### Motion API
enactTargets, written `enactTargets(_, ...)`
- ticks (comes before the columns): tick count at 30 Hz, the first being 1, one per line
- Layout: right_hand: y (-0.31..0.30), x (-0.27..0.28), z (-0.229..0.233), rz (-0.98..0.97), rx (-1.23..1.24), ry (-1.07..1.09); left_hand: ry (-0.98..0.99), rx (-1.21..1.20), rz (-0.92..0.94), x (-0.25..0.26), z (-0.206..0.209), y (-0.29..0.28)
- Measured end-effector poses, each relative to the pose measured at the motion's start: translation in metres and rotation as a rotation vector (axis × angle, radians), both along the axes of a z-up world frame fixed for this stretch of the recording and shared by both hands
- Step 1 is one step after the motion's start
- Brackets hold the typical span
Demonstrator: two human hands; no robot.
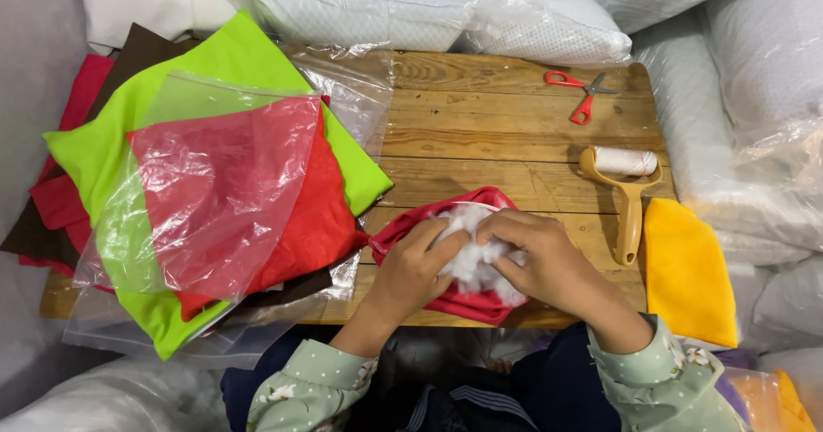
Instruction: Stuffing a small red fabric pillow cover with white fiberfill material by hand.
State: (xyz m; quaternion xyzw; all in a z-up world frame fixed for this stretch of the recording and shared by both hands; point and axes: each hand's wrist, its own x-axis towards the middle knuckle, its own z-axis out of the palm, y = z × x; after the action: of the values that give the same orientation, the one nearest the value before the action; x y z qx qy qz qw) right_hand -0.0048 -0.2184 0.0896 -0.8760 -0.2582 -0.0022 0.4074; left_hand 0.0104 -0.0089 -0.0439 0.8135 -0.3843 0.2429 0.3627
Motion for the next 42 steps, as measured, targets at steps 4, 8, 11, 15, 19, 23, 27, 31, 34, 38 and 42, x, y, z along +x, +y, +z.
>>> enactTargets(4, -0.007, 0.002, 0.003, -0.103, 0.048, -0.083, 0.049, -0.004, 0.069, 0.003, 0.000, 0.010)
enactTargets(8, -0.026, 0.006, 0.008, -0.195, 0.119, -0.163, 0.088, -0.123, 0.121, 0.003, 0.026, 0.024)
enactTargets(11, -0.037, 0.009, 0.012, -0.241, 0.159, -0.191, 0.074, -0.190, 0.195, 0.005, 0.028, 0.026)
enactTargets(15, -0.055, 0.011, -0.011, -0.432, 0.346, -0.078, 0.124, -0.321, 0.221, 0.004, 0.045, 0.023)
enactTargets(19, -0.031, 0.008, -0.002, -0.283, 0.399, -0.041, 0.202, -0.290, 0.062, -0.001, 0.032, 0.010)
enactTargets(23, 0.027, -0.011, 0.037, 0.087, 0.117, 0.009, 0.241, -0.302, -0.207, -0.008, 0.037, -0.007)
enactTargets(27, 0.033, -0.009, -0.013, -0.015, -0.028, -0.039, 0.288, -0.352, -0.216, -0.010, 0.047, -0.005)
enactTargets(31, 0.018, -0.003, -0.030, -0.035, 0.033, -0.075, 0.414, -0.182, -0.191, -0.003, 0.046, 0.009)
enactTargets(34, 0.010, 0.000, -0.021, -0.055, 0.046, -0.065, 0.372, -0.190, -0.159, 0.003, 0.045, 0.019)
enactTargets(38, 0.004, 0.001, 0.001, -0.131, 0.064, -0.080, 0.326, -0.248, -0.099, 0.011, 0.055, 0.035)
enactTargets(42, -0.031, 0.011, -0.002, -0.221, 0.062, -0.105, 0.311, -0.302, -0.019, 0.020, 0.060, 0.047)
